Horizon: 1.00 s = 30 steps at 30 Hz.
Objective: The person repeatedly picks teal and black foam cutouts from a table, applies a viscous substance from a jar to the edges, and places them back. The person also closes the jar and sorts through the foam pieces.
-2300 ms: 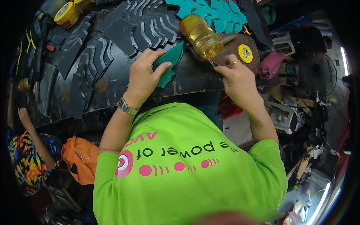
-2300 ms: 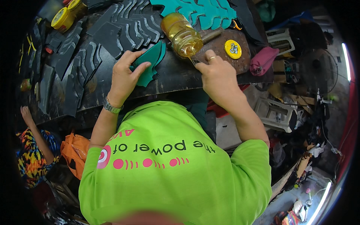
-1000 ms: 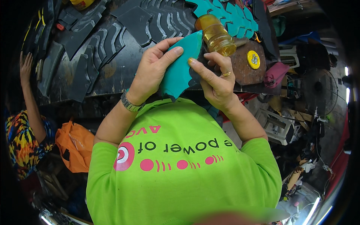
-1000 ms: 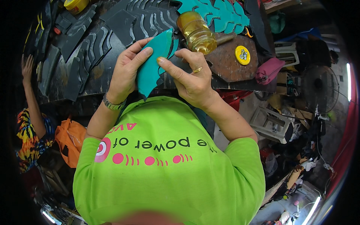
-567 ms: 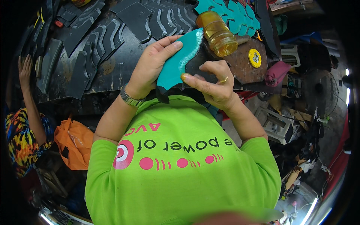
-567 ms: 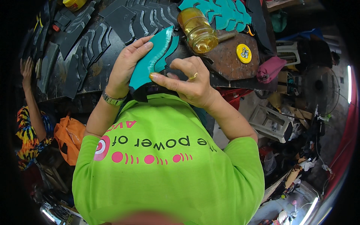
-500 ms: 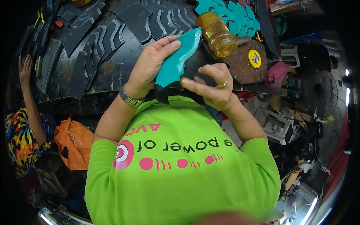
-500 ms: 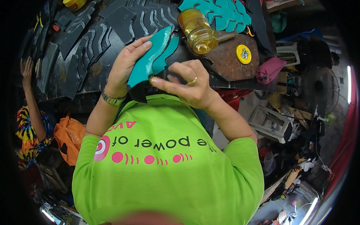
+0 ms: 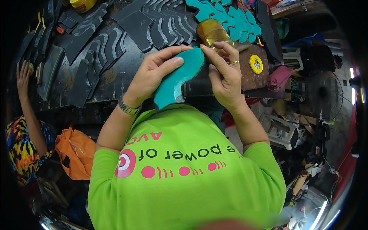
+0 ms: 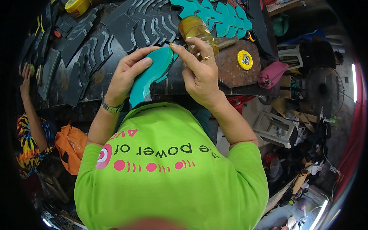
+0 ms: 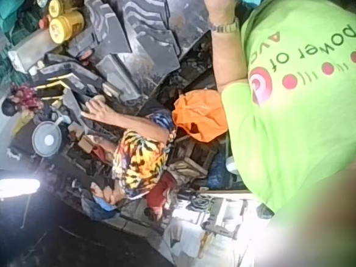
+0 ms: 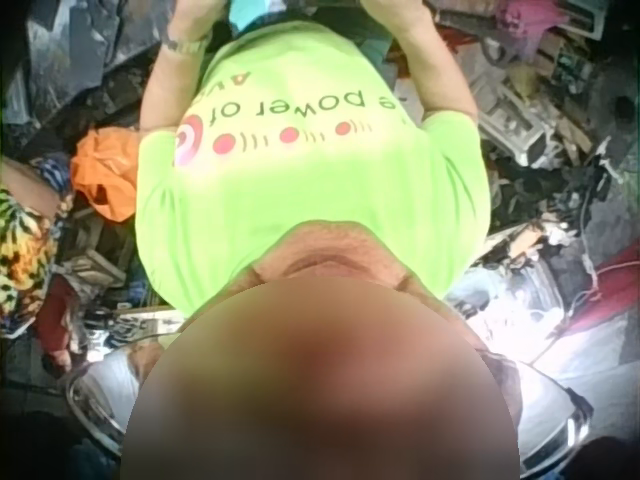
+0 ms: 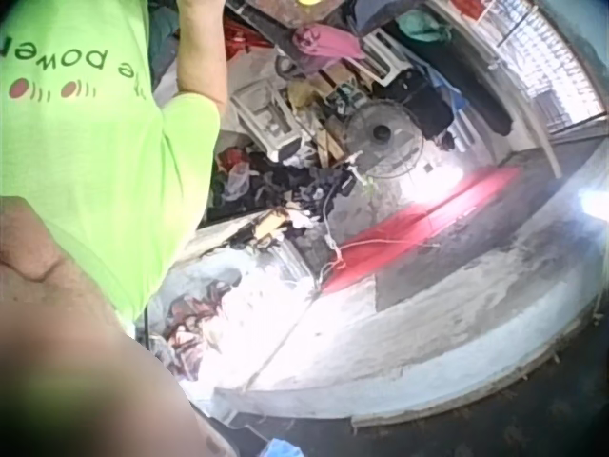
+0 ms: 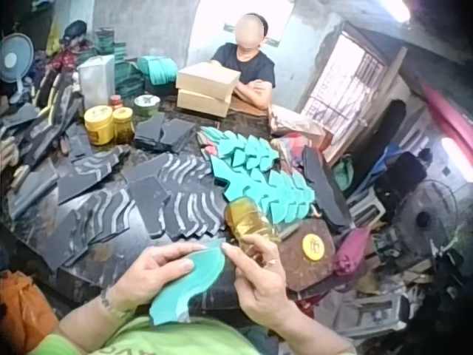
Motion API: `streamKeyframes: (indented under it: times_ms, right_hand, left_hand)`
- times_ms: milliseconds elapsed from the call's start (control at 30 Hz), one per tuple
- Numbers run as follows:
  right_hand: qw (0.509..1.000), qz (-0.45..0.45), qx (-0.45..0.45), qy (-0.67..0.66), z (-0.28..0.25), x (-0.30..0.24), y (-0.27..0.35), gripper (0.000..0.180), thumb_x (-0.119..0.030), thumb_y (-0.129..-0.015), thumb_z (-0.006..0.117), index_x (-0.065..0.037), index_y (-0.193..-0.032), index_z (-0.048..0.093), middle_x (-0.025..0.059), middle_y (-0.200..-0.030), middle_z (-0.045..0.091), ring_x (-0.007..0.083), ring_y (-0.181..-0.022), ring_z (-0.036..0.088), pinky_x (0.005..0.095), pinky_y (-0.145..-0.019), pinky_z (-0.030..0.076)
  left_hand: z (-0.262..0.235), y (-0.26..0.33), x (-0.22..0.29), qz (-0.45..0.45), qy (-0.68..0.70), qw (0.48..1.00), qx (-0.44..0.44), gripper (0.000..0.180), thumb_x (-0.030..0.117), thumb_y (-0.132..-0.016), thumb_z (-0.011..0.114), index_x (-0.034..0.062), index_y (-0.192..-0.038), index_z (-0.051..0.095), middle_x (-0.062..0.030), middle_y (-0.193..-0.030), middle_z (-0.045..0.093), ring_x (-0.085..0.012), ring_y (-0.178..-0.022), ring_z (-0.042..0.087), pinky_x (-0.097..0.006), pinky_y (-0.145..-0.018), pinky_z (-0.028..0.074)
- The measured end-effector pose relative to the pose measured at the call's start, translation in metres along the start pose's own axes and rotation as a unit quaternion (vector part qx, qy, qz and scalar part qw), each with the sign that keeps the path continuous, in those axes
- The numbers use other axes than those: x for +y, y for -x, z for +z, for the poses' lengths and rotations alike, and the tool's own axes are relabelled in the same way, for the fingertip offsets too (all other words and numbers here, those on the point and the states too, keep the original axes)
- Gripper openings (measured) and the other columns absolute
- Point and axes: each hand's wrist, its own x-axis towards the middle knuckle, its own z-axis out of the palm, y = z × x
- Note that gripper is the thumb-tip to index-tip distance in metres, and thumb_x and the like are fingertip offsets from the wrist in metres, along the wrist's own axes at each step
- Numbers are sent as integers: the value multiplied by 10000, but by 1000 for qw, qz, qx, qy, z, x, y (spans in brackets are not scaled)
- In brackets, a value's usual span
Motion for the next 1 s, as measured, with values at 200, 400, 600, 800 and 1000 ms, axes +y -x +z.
streamKeyframes:
  times_ms: [200,400,600,800,1000]
  right_hand:
    - [989,53,39,-133,-5,-9,4,911,32,-879,654,-63,-1627,144,111,-1258,592,156,-955,573,313,-836,482]
    - [927,201,-22,-315,13,-34,11,1088,33,-894,670,-173,-1631,-103,169,-1227,609,202,-1038,615,355,-961,495]
    - [849,261,41,-457,22,-42,7,1095,111,-843,663,-159,-1637,-41,173,-1245,591,199,-1099,604,341,-931,529]
    - [852,231,110,-458,1,-29,-6,1019,189,-803,619,-118,-1630,108,208,-1447,475,241,-1204,577,364,-1005,495]
    - [896,213,94,-377,-8,-18,-2,1035,186,-854,599,-188,-1645,46,162,-1196,632,184,-1075,612,328,-976,485]
  left_hand:
    - [-4,-7,1,94,-75,990,79,355,152,-1035,611,-28,-1342,610,-58,-1099,711,-74,-908,671,-232,-774,569]
    - [0,-21,-4,290,-310,895,136,333,128,-982,661,9,-1293,649,-152,-1162,723,-228,-999,708,-322,-875,549]
    - [11,-25,1,309,-358,873,116,403,145,-953,695,21,-1329,617,-186,-1149,712,-315,-994,710,-346,-870,558]
    - [-2,-17,1,194,-366,909,-49,439,159,-897,788,7,-1286,653,-117,-1108,723,-166,-930,699,-283,-795,551]
    - [1,-22,-12,417,-584,696,-23,203,135,-823,773,48,-954,644,-81,-910,642,-256,-809,671,-382,-710,556]
